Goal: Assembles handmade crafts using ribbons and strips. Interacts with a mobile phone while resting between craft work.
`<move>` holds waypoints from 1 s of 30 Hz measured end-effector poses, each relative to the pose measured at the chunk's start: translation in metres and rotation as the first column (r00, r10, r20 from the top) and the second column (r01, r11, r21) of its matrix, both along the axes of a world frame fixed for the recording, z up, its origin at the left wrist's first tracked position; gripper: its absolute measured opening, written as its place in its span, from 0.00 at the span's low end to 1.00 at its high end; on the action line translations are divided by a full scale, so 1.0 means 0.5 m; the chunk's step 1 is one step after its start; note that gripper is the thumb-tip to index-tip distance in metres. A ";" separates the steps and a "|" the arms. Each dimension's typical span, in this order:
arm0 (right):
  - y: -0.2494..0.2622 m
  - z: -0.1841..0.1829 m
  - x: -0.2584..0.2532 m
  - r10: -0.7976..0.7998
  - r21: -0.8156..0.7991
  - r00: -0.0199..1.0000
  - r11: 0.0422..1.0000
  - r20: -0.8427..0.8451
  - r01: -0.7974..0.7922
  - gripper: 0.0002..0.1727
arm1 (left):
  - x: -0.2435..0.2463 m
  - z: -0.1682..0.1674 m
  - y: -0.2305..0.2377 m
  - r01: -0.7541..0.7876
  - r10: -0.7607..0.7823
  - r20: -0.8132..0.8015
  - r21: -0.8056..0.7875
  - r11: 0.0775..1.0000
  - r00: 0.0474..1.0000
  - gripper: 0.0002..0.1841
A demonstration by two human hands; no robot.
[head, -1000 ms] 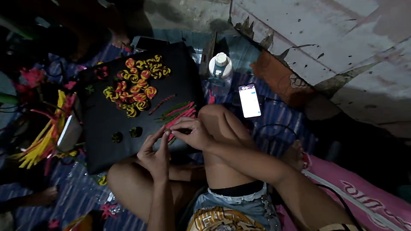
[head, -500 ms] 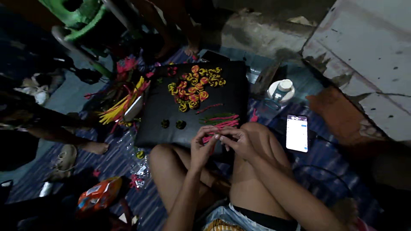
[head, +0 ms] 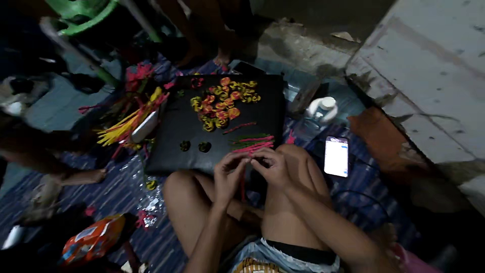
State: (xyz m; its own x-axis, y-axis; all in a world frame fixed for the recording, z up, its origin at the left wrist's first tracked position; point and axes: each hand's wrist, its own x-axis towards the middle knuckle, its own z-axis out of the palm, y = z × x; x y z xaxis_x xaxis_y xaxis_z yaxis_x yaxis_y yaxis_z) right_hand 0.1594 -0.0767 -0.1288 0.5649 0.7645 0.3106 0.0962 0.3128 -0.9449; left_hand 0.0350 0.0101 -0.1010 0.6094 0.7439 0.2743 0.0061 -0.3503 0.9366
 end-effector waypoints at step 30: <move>0.010 0.023 0.027 0.356 -0.117 0.820 0.886 -0.448 -0.448 0.10 | -0.019 -0.009 0.022 -0.042 0.123 -0.169 0.417 0.908 0.978 0.12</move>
State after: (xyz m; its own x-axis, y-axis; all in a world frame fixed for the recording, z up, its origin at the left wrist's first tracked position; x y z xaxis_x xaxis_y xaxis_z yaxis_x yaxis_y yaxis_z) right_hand 0.1730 -0.0716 -0.1172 0.2310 0.9706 -0.0673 -0.3968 0.0308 -0.9174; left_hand 0.0256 0.0211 -0.1056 0.6209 0.6404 0.4520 0.2127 -0.6926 0.6892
